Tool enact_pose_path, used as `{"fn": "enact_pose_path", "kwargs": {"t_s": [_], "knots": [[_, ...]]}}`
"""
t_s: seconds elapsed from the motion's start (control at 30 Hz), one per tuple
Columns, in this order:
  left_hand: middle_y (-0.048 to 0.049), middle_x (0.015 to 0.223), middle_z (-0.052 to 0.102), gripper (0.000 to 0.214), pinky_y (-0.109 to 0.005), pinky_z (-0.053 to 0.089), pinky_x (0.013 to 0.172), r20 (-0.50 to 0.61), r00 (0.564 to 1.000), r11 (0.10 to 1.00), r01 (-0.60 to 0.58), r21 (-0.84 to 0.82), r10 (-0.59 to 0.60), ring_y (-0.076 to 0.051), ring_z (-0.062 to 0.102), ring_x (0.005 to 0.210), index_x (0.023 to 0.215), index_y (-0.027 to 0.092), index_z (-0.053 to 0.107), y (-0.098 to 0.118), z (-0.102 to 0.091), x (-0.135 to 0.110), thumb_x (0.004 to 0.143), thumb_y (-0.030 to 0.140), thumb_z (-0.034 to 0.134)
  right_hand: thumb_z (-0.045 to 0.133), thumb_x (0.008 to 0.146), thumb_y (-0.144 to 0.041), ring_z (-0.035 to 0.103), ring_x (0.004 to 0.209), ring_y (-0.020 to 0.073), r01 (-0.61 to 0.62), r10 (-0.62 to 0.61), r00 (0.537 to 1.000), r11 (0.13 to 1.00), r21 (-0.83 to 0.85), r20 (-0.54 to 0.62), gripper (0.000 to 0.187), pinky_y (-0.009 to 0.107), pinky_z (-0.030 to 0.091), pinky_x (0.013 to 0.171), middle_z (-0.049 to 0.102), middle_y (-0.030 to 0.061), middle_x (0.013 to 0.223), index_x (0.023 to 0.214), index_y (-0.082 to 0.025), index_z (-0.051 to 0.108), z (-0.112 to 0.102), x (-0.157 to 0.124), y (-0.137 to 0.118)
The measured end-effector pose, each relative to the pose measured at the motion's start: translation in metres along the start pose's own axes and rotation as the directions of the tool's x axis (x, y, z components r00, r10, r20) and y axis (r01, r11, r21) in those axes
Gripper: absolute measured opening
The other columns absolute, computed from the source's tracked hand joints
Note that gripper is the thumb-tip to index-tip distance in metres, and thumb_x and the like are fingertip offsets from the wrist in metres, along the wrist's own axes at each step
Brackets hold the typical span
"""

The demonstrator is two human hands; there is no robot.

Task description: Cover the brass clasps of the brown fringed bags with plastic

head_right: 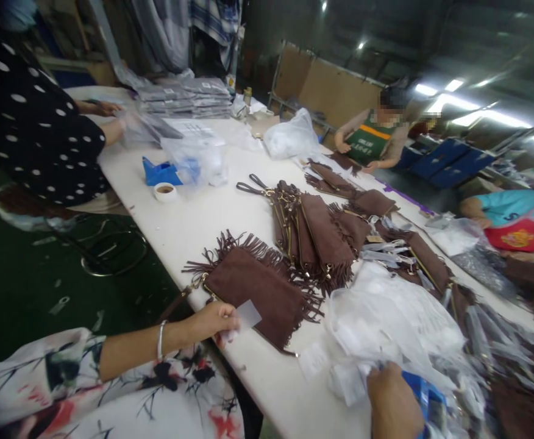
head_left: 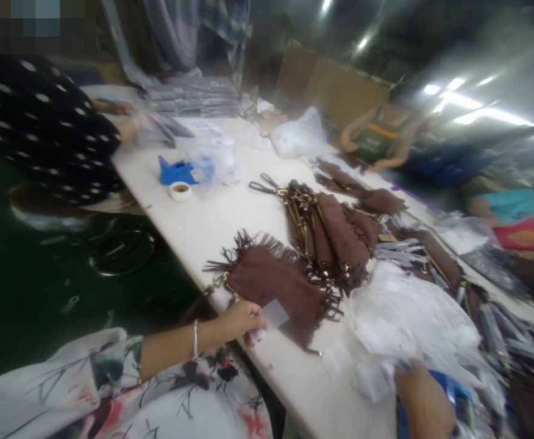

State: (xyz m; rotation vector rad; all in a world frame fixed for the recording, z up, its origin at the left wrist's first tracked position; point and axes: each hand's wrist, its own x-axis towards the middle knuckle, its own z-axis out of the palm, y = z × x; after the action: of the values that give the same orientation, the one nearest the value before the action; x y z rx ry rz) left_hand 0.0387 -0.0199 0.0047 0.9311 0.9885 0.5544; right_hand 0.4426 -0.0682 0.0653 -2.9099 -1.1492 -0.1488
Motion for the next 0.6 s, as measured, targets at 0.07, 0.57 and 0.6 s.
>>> {"fn": "enact_pose_path", "kwargs": {"t_s": [0.07,0.57,0.6], "knots": [[-0.0034,0.059,0.065,0.038,-0.025,0.046,0.041,-0.017,1.0,1.0,-0.009,0.005,0.009,-0.013,0.054,0.041,0.073,0.014,0.057,-0.002,-0.005,-0.001,0.065,0.048,0.071,0.049,0.081,-0.042,0.067,0.079,0.0422,0.05,-0.053,0.998,0.994,0.099,0.023,0.05,0.052,0.047,0.067,0.069,0.0291,0.089,0.116,-0.011,0.066,-0.018,-0.025,-0.005],[0.0006,0.066,0.061,0.025,-0.02,0.04,0.053,0.003,0.99,0.989,-0.139,0.046,0.139,-0.012,0.054,0.058,0.076,0.013,0.061,-0.009,-0.045,-0.039,0.065,0.031,0.074,0.073,0.072,-0.046,0.066,0.083,0.0209,-0.158,-0.629,0.699,0.329,0.931,0.341,0.036,0.03,0.05,0.076,0.073,0.0041,0.09,0.097,-0.02,0.069,0.014,-0.201,-0.183],[0.0008,0.065,0.06,0.027,-0.02,0.039,0.051,-0.011,0.993,0.992,-0.117,0.044,0.118,-0.012,0.053,0.056,0.075,0.013,0.06,-0.013,-0.05,-0.042,0.064,0.033,0.075,0.074,0.072,-0.046,0.065,0.083,0.0208,-0.16,-0.623,0.699,0.342,0.926,0.351,0.036,0.029,0.049,0.076,0.073,0.0039,0.089,0.096,-0.019,0.069,0.017,-0.205,-0.183]]}}
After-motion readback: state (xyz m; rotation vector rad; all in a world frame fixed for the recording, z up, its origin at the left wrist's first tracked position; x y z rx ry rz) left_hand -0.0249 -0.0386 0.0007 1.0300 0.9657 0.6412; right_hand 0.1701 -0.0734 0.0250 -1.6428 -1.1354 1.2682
